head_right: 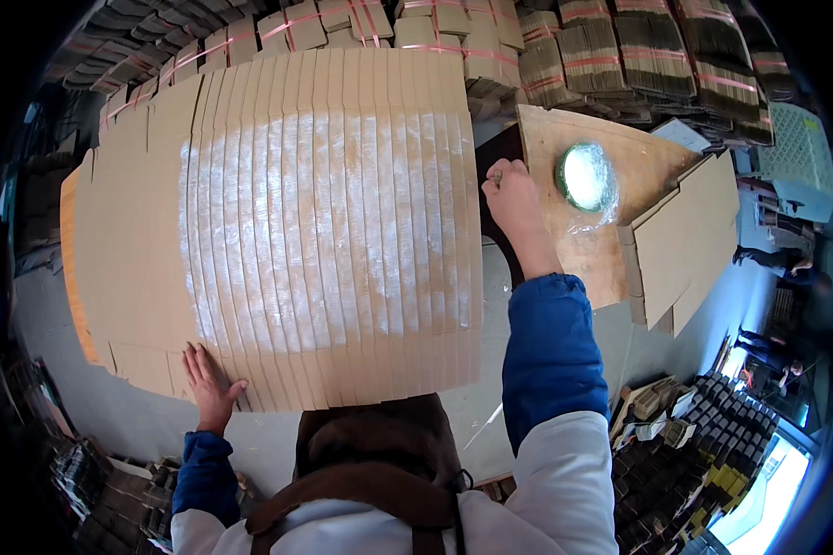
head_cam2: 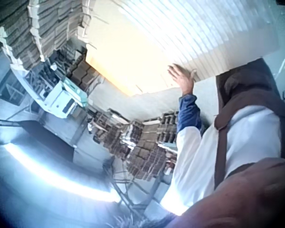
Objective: The person uses a small tool to spread a white adhesive substance in parallel lines across a large flat cardboard sheet. The person repeatedly dips the tool into a container to reload the adhesive and continues the application process.
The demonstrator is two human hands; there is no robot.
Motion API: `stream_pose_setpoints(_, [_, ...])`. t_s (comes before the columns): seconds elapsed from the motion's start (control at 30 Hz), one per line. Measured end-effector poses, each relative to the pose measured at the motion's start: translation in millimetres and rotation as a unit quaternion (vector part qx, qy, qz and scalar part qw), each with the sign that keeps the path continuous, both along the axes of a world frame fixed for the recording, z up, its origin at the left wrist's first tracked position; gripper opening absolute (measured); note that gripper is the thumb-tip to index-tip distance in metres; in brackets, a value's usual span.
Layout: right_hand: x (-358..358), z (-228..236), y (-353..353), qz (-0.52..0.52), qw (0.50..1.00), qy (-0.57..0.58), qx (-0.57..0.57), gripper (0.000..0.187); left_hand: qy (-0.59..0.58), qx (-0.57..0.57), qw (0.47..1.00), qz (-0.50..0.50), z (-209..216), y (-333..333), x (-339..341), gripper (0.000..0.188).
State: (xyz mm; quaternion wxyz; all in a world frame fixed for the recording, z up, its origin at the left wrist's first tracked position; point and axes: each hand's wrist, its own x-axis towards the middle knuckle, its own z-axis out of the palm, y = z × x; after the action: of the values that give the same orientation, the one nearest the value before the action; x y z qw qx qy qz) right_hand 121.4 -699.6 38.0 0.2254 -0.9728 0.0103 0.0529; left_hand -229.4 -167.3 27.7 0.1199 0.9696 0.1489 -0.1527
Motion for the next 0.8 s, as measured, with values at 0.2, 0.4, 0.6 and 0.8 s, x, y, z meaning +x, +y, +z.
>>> stream_pose_setpoints(0.2, [41, 22, 82, 0.07, 0.976, -0.076, 0.19, 0.012, -0.007, 0.006, 1.0, -0.007, -2, 2, -6, 0.122])
stream_pose_setpoints(0.4, [50, 20, 95, 0.052, 0.982, -0.069, 0.17, 0.014, -0.016, 0.008, 1.0, -0.007, -1, 5, -9, 0.122])
stream_pose_setpoints(0.6, [79, 0, 70, 0.055, 0.995, -0.047, 0.07, 0.015, -0.003, -0.003, 1.0, -0.008, -3, 1, -4, 0.121])
stream_pose_setpoints(0.8, [70, -6, 76, 0.089, 0.989, -0.043, 0.109, 0.016, -0.004, 0.007, 1.0, -0.019, -3, 4, -4, 0.122])
